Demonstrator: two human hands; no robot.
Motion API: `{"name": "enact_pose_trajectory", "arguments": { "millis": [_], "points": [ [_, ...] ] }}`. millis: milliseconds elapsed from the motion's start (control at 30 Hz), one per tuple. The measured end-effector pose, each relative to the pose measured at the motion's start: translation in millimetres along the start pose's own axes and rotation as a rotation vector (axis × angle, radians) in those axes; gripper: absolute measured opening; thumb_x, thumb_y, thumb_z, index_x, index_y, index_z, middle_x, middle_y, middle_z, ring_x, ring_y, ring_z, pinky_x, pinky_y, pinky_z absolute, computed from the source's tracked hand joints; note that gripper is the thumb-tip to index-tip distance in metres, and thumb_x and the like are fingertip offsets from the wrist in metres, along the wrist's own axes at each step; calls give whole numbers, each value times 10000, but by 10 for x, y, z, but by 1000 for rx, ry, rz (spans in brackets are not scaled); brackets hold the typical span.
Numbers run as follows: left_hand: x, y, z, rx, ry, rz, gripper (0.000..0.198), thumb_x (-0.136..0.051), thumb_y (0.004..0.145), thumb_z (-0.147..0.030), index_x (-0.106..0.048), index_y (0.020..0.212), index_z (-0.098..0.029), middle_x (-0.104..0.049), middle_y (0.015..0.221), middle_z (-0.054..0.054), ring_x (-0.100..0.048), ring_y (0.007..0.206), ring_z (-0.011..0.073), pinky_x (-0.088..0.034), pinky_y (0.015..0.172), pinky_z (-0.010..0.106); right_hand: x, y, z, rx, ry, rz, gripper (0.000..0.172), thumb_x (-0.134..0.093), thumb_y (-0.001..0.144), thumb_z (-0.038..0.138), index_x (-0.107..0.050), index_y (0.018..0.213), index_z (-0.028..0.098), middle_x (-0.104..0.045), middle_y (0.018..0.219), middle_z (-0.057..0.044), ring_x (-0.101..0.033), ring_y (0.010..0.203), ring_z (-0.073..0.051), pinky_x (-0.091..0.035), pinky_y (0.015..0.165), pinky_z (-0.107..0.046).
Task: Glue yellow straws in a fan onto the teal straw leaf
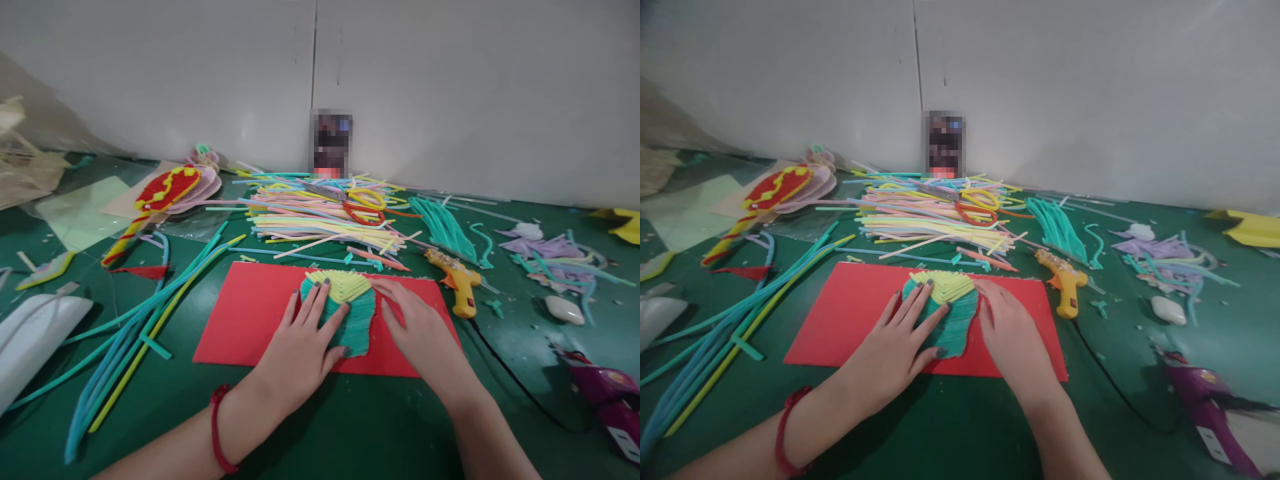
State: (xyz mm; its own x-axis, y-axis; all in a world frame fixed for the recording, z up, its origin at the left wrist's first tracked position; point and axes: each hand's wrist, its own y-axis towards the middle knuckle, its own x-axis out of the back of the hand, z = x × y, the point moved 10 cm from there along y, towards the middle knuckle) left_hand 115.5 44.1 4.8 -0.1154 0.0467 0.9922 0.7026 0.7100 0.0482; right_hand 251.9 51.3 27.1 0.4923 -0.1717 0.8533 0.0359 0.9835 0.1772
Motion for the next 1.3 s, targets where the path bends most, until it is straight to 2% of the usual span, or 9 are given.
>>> {"name": "enact_pose_trajectory", "arguments": {
  "millis": [433, 500, 667, 900, 1033, 1300],
  "points": [
    [-23, -5, 2, 3, -11, 10, 537, -427, 932, -442, -353, 1428, -249, -241, 1533, 157, -274, 1383, 330, -310, 1061, 542, -72, -51, -72, -90, -76, 47, 352, -361, 918, 273, -567, 1192, 191, -652, 1188, -95, -617, 1071, -263, -503, 895, -451],
    [-24, 1, -2, 3, -10, 23, 546, -445, 925, -441, -358, 1426, -242, -246, 1527, 172, -277, 1380, 339, -314, 1056, 550, -85, -60, -51, -65, -98, 67, 373, -350, 925, 277, -548, 1228, 186, -636, 1220, -97, -604, 1101, -257, -498, 915, -447],
    [-22, 12, -8, 0, -3, 37, 555, -446, 921, -456, -362, 1424, -235, -258, 1517, 190, -278, 1377, 346, -324, 1046, 561, -160, -130, 71, 65, -154, 145, 458, -341, 927, 286, -454, 1360, 187, -515, 1375, -109, -491, 1255, -243, -456, 996, -445],
    [-11, -6, -1, -8, -17, -1, 544, -419, 930, -467, -363, 1421, -240, -261, 1523, 172, -284, 1378, 335, -320, 1051, 547, -322, -216, 61, 94, -211, 357, 484, -312, 933, 249, -405, 1408, 259, -312, 1503, -102, -283, 1371, -234, -377, 1052, -478],
    [-19, -8, 4, -8, -24, -13, 542, -421, 931, -460, -351, 1426, -250, -249, 1528, 167, -290, 1374, 340, -315, 1050, 551, -347, -212, 45, 58, -219, 429, 498, -313, 934, 245, -373, 1428, 240, -280, 1518, -95, -240, 1386, -222, -324, 1087, -468],
    [-24, -3, -3, -11, -28, -7, 547, -396, 935, -477, -350, 1427, -244, -268, 1517, 181, -299, 1368, 354, -328, 1036, 563, -344, -206, 34, 7, -187, 469, 505, -309, 936, 274, -362, 1435, 225, -236, 1535, -78, -217, 1400, -221, -289, 1107, -471]
  ]
}}
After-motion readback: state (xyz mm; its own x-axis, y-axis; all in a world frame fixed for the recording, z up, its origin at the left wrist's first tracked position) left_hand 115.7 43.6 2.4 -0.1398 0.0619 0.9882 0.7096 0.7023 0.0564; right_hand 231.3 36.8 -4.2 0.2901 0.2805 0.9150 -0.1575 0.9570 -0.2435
